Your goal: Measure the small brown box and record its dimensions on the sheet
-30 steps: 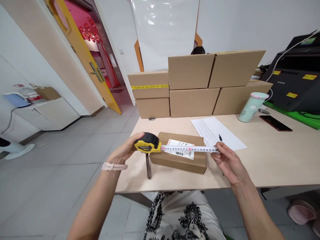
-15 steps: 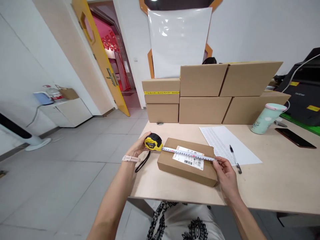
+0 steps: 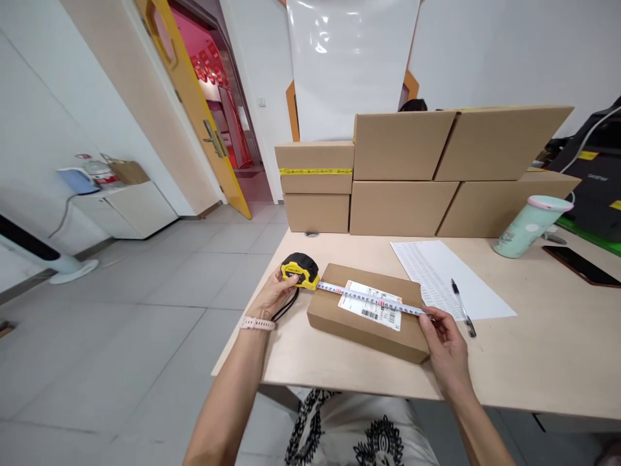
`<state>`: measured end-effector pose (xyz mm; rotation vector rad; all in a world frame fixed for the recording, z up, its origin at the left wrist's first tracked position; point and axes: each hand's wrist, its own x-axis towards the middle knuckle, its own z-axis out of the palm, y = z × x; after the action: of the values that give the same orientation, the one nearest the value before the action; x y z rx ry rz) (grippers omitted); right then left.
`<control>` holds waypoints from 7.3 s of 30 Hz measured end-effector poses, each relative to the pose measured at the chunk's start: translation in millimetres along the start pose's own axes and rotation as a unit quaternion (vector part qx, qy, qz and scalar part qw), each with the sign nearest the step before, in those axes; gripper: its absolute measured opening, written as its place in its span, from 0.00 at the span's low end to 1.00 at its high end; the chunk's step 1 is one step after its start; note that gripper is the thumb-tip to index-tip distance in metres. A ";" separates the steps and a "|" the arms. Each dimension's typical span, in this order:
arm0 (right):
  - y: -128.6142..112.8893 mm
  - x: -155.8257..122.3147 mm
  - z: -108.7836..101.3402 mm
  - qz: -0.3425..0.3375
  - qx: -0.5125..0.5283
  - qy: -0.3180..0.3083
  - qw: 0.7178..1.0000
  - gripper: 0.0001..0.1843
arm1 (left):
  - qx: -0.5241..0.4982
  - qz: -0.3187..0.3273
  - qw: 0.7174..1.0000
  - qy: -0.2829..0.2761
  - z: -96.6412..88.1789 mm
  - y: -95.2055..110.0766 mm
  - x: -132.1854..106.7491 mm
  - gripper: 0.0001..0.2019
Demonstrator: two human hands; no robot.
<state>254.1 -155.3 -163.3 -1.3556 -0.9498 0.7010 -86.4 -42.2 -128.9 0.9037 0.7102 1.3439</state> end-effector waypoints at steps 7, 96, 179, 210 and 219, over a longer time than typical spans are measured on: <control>-0.3 -5.3 -7.4 -0.035 -0.073 -0.006 0.997 0.25 | -0.016 0.019 1.000 0.002 0.0 -5.9 4.9 0.26; 6.5 37.3 -12.1 -0.021 -0.003 -0.020 1.000 0.18 | -0.048 0.050 0.990 0.125 11.6 -17.1 -43.2 0.23; -36.6 144.0 92.1 -0.075 -0.238 -0.378 0.892 0.15 | -0.325 -0.400 0.832 -0.205 157.4 -80.8 -199.1 0.34; -66.9 131.3 82.9 -0.097 -0.175 -0.346 0.916 0.18 | -0.257 -0.274 0.909 -0.181 123.8 -118.3 -149.8 0.12; -63.5 55.8 -27.3 -0.065 -0.163 -0.172 0.969 0.27 | -0.081 -0.145 0.984 0.058 96.2 -37.5 -155.3 0.16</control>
<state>297.5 -127.5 -90.9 -1.4652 -1.4686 0.7136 -3.1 -209.0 -124.8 0.5707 0.7779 1.1803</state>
